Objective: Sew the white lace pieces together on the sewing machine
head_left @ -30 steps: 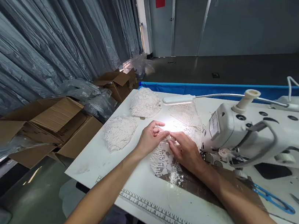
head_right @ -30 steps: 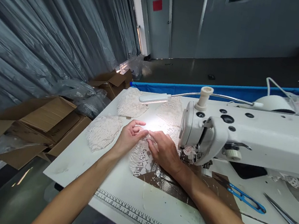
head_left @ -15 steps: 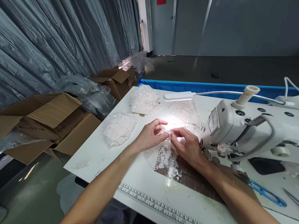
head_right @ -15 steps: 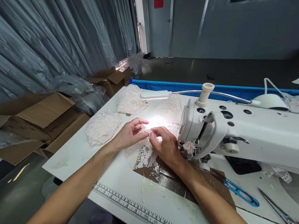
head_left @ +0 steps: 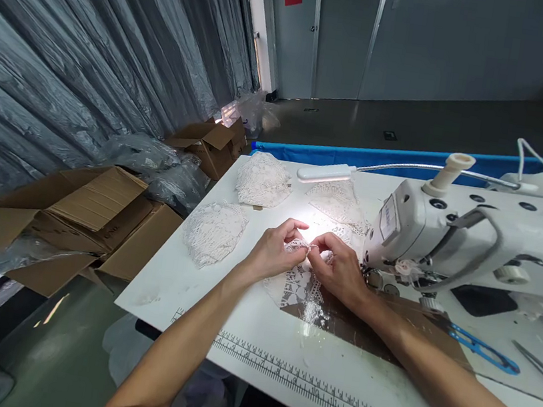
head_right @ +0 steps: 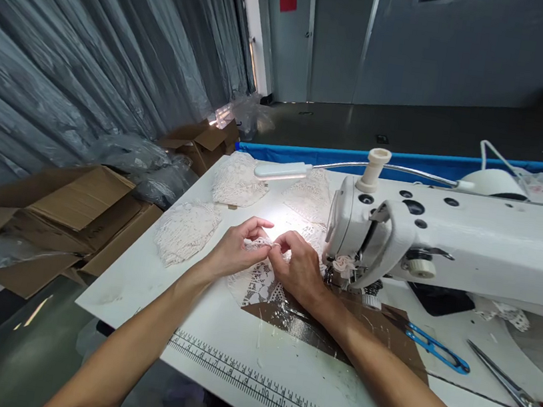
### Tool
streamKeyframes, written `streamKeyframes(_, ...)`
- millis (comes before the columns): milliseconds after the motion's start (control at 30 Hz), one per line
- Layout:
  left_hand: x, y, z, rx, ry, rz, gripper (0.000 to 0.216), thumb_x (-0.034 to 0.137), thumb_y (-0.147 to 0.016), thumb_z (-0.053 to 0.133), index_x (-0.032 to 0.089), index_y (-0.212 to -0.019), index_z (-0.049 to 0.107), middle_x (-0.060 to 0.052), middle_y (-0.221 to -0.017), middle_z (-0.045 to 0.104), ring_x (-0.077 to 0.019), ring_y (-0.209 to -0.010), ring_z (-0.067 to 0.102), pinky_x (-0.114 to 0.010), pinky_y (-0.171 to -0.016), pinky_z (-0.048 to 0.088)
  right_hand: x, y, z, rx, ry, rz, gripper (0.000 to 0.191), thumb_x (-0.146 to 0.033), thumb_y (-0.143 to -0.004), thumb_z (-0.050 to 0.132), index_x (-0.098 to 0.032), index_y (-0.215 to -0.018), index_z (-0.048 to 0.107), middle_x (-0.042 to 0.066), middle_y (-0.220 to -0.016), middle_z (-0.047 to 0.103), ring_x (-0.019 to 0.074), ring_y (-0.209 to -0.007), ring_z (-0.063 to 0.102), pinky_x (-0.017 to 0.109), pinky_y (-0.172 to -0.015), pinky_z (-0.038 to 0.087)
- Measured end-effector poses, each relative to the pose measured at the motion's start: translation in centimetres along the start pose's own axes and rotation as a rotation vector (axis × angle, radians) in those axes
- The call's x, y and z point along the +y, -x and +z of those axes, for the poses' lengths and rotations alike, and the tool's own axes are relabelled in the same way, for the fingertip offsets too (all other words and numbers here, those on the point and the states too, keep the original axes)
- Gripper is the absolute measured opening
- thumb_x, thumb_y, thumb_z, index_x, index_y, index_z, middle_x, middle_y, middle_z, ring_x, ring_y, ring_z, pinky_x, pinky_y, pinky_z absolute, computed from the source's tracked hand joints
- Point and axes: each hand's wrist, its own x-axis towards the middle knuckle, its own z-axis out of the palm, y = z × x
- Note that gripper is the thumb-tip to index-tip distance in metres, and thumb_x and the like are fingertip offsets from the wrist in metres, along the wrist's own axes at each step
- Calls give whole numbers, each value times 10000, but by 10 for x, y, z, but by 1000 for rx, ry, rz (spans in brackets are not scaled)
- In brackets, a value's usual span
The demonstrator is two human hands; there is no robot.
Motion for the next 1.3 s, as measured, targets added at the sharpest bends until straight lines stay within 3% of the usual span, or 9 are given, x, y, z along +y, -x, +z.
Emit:
streamKeyframes(200,0,1,0,-39,-31,31,357,208,-800,551,230,-1157,558,36,-777,565,-109,-701,536,-197,-574,395,3,3,6,29,-23,24,91,-235,-861,428,-211,-783,469,-3,-716,518,142,-618,497,266,-541,371)
streamKeyframes(400,-1,-1,-1,-16,151,1,389,279,-822,624,204,-1191,526,9,-850,658,-130,-834,631,-293,-860,481,4,4,6,-1,-38,-15,91,-257,-869,448,-212,-806,495,-2,-722,547,147,-634,520,267,-554,399)
streamKeyframes(567,-6,-2,-1,-12,249,-66,407,233,-815,624,193,-1205,513,-4,-856,690,-136,-813,657,-269,-785,498,7,5,6,-1,15,-107,134,-210,-842,483,-205,-951,561,46,-879,617,179,-760,569,286,-613,432)
streamKeyframes(700,-8,-2,-1,-30,244,-81,452,307,-816,655,183,-1222,499,-10,-842,689,-138,-772,650,-254,-725,490,8,4,3,1,104,-205,138,-200,-874,453,-211,-935,576,51,-870,622,190,-773,575,310,-673,436)
streamKeyframes(900,-2,1,1,-41,114,-13,406,265,-825,613,193,-1211,511,10,-787,658,-131,-725,609,-252,-695,471,8,7,7,-15,148,-98,74,-247,-879,431,-218,-856,495,30,-797,563,180,-669,518,311,-613,389)
streamKeyframes(1100,0,2,9,49,-10,17,372,156,-794,563,209,-1160,521,34,-755,631,-127,-713,590,-222,-636,445,10,9,12,-13,146,-57,97,-254,-888,379,-219,-836,453,40,-782,524,207,-716,512,343,-653,400)
streamKeyframes(1200,-1,1,11,117,69,-10,368,134,-792,571,208,-1150,527,33,-772,646,-122,-737,611,-234,-699,474,8,8,6,-77,47,-56,134,-303,-878,449,-202,-962,475,62,-918,555,208,-804,553,352,-704,446)
streamKeyframes(1300,-1,-1,10,139,327,-55,401,134,-800,599,186,-1186,502,-1,-846,679,-126,-792,646,-258,-769,504,4,6,-2,-143,-209,16,374,-383,-870,514,-210,-1192,436,104,-1210,533,232,-1087,535,388,-875,456)
